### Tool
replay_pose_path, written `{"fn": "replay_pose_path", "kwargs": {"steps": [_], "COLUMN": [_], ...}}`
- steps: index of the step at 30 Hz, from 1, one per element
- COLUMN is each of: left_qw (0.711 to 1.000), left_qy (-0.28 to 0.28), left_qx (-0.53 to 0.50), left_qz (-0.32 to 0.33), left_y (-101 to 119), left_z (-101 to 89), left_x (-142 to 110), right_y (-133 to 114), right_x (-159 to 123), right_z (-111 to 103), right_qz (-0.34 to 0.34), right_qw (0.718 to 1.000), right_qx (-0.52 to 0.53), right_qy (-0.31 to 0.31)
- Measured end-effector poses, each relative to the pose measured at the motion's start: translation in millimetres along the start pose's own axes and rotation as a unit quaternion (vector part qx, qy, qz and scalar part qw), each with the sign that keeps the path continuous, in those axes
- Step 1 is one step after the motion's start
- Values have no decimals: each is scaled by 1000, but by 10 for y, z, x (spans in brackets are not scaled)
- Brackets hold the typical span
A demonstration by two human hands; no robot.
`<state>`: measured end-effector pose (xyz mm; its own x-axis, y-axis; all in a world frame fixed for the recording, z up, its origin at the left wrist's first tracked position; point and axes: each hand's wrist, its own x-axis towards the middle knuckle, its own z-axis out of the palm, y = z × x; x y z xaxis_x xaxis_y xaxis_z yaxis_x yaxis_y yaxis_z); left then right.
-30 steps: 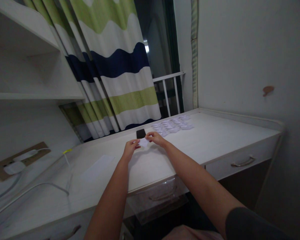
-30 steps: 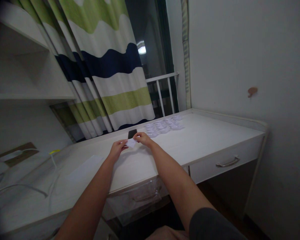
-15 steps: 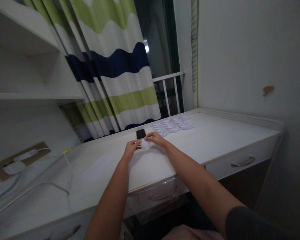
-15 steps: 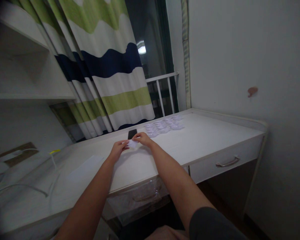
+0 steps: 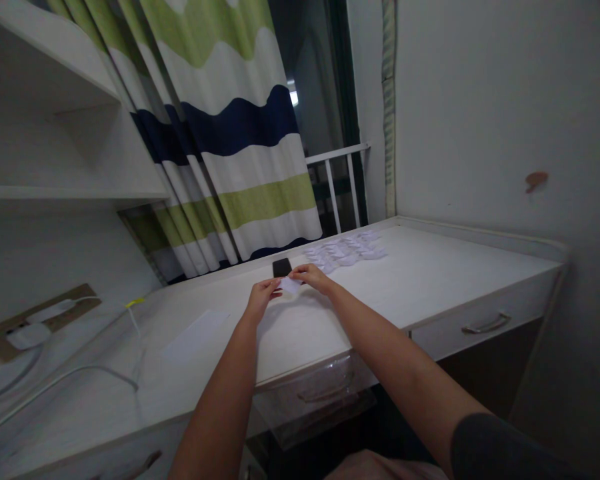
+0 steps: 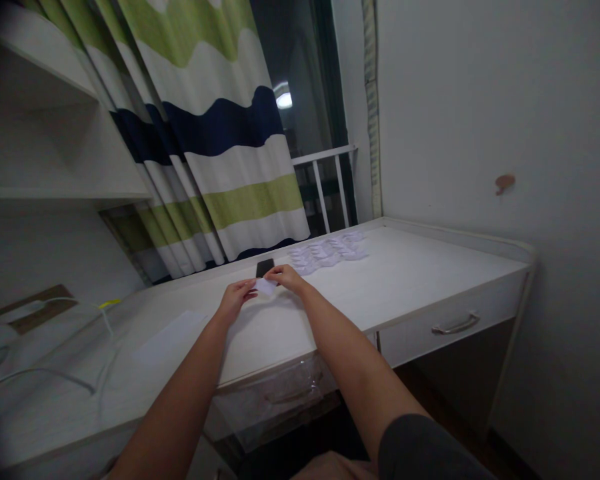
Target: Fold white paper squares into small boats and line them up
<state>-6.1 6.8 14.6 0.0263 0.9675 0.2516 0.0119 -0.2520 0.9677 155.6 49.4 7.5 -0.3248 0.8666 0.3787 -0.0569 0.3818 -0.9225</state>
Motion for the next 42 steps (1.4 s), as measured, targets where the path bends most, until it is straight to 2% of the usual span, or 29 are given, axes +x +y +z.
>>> {"fn": "replay_pose_path", "kwargs": {"steps": [9,14,22,31,42], "left_qw": [1000,997,994,996,986], "left_qy": [1,13,71,17,14], "left_qx": [29,71,69,81,145], "left_qz": [1,30,55,19,86], "left_y": [26,16,-29,-23,-53], "left_z": [36,54,-32,24,-17], "left_x": [-29,-15,65,6,45], "right_y": [-4,14,-31,-37,-17], "right_x": [-9,7,8,4,24], "right_z": [-21,1,-14,-22,-18], "right_qz": [-38,-55,-11,-17,0], "right_qw": [999,996,999,1000,1000], "right_qx": [-38,-63,20,6,8], "right_qy": [-1,-7,30,18,2]}}
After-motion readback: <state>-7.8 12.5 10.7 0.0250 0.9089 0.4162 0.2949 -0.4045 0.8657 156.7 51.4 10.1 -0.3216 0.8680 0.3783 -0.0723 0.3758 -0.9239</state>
